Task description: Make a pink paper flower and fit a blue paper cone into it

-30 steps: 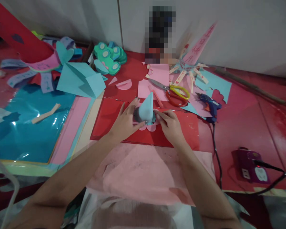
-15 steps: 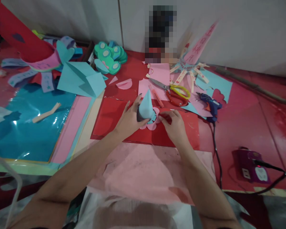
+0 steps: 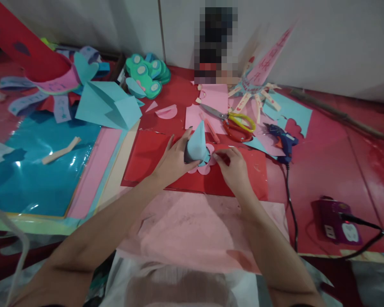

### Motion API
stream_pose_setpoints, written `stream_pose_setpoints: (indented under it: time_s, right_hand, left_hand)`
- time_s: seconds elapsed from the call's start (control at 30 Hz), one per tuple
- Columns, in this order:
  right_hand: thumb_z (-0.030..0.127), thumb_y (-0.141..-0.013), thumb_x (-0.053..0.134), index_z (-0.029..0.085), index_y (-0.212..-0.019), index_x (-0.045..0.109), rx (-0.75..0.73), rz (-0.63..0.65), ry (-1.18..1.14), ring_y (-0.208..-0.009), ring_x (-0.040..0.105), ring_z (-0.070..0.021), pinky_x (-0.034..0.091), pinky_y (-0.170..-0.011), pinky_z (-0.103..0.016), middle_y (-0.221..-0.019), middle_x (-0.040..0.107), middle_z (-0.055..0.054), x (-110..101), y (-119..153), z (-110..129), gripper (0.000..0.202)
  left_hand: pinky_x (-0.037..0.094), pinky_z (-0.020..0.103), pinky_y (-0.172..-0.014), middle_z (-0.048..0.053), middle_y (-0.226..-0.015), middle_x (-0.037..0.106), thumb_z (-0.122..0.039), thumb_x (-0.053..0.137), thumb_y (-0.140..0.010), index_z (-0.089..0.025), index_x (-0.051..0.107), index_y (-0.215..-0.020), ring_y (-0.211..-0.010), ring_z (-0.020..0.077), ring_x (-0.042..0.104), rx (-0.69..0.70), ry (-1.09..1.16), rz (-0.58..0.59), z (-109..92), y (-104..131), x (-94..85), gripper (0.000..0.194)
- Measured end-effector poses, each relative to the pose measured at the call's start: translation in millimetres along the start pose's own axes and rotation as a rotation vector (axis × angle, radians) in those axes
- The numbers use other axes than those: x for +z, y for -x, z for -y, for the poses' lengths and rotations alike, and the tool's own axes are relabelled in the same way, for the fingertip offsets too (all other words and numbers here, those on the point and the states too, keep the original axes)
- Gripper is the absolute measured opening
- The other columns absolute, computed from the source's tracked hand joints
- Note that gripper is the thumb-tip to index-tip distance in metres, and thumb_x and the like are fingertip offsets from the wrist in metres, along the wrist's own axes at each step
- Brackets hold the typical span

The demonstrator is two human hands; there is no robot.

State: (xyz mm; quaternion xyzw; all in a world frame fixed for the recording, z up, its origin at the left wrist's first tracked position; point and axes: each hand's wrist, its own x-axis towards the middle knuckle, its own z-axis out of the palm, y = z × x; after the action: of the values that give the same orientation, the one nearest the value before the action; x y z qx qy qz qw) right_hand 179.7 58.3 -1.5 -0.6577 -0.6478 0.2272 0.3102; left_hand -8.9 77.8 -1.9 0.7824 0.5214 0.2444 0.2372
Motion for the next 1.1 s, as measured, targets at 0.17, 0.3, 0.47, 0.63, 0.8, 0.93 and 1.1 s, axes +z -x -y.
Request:
stream_pose_setpoints:
  time_s: [0.17, 0.3, 0.47, 0.63, 0.8, 0.93, 1.1]
  right_hand:
    - [0.025, -0.084, 0.053, 0.017, -0.081, 0.066, -0.014, 0.003, -0.001, -0.081, 0.056, -0.0202, 0.043, -0.076, -0.035, -0.084, 0.063, -0.007, -0.2, -0.4, -0.3, 0.015]
    - [0.025, -0.083, 0.053, 0.018, -0.08, 0.065, -0.025, -0.001, -0.016, -0.081, 0.056, -0.0204, 0.043, -0.076, -0.035, -0.083, 0.064, -0.007, 0.0, 0.2, -0.3, 0.014]
    - [0.025, -0.082, 0.054, 0.019, -0.078, 0.065, -0.003, 0.015, -0.031, -0.079, 0.055, -0.0196, 0.043, -0.074, -0.035, -0.08, 0.063, -0.006, -0.4, 0.3, 1.5, 0.012]
    - [0.027, -0.081, 0.057, 0.019, -0.079, 0.063, 0.014, 0.01, -0.053, -0.074, 0.054, -0.0181, 0.043, -0.071, -0.033, -0.079, 0.062, -0.004, 1.3, 0.2, 0.8, 0.01]
    - [0.02, -0.079, 0.055, 0.019, -0.081, 0.063, -0.061, 0.012, 0.039, -0.079, 0.053, -0.0205, 0.044, -0.074, -0.035, -0.081, 0.061, -0.006, 6.2, 0.6, -3.6, 0.008]
    - [0.019, -0.079, 0.054, 0.02, -0.08, 0.062, -0.075, 0.016, 0.046, -0.081, 0.054, -0.0215, 0.044, -0.075, -0.036, -0.082, 0.061, -0.006, 7.3, 0.7, -4.8, 0.009]
    - [0.021, -0.08, 0.053, 0.019, -0.081, 0.063, -0.075, 0.009, 0.047, -0.081, 0.054, -0.0216, 0.044, -0.076, -0.037, -0.083, 0.061, -0.006, 7.5, 1.4, -5.0, 0.01]
  left_hand:
    - [0.015, 0.047, -0.116, 0.008, -0.135, 0.048, -0.033, 0.063, -0.075, -0.021, 0.029, -0.135, -0.125, 0.0231, 0.046, 0.015, 0.005, 0.002, 1.2, -0.3, 0.5, 0.07]
    - [0.014, 0.047, -0.116, 0.01, -0.138, 0.046, -0.034, 0.063, -0.075, -0.02, 0.029, -0.135, -0.126, 0.0236, 0.045, 0.011, -0.001, 0.008, 1.2, -0.9, 0.9, 0.071]
    - [0.013, 0.047, -0.116, 0.01, -0.138, 0.046, -0.034, 0.064, -0.074, -0.02, 0.028, -0.136, -0.127, 0.0242, 0.045, 0.006, -0.004, 0.02, -0.4, -1.2, 0.4, 0.073]
    - [0.012, 0.05, -0.116, 0.01, -0.14, 0.044, -0.033, 0.066, -0.073, -0.022, 0.027, -0.137, -0.129, 0.025, 0.043, 0.012, 0.008, 0.027, 0.2, 0.0, 0.5, 0.075]
    - [0.016, 0.051, -0.115, 0.009, -0.143, 0.042, -0.04, 0.061, -0.078, -0.026, 0.026, -0.137, -0.132, 0.0253, 0.039, 0.055, 0.163, -0.035, 6.0, 7.2, -7.3, 0.071]
    - [0.037, 0.041, -0.105, 0.007, -0.133, 0.052, -0.03, 0.033, -0.093, -0.028, 0.038, -0.129, -0.127, 0.019, 0.046, 0.013, 0.345, -0.246, 10.2, 10.5, -18.2, 0.036]
    - [0.049, 0.035, -0.089, 0.004, -0.102, 0.066, -0.011, 0.045, -0.08, -0.022, 0.049, -0.11, -0.098, 0.0155, 0.062, -0.124, 0.281, -0.344, 12.6, 8.7, -19.3, 0.032]
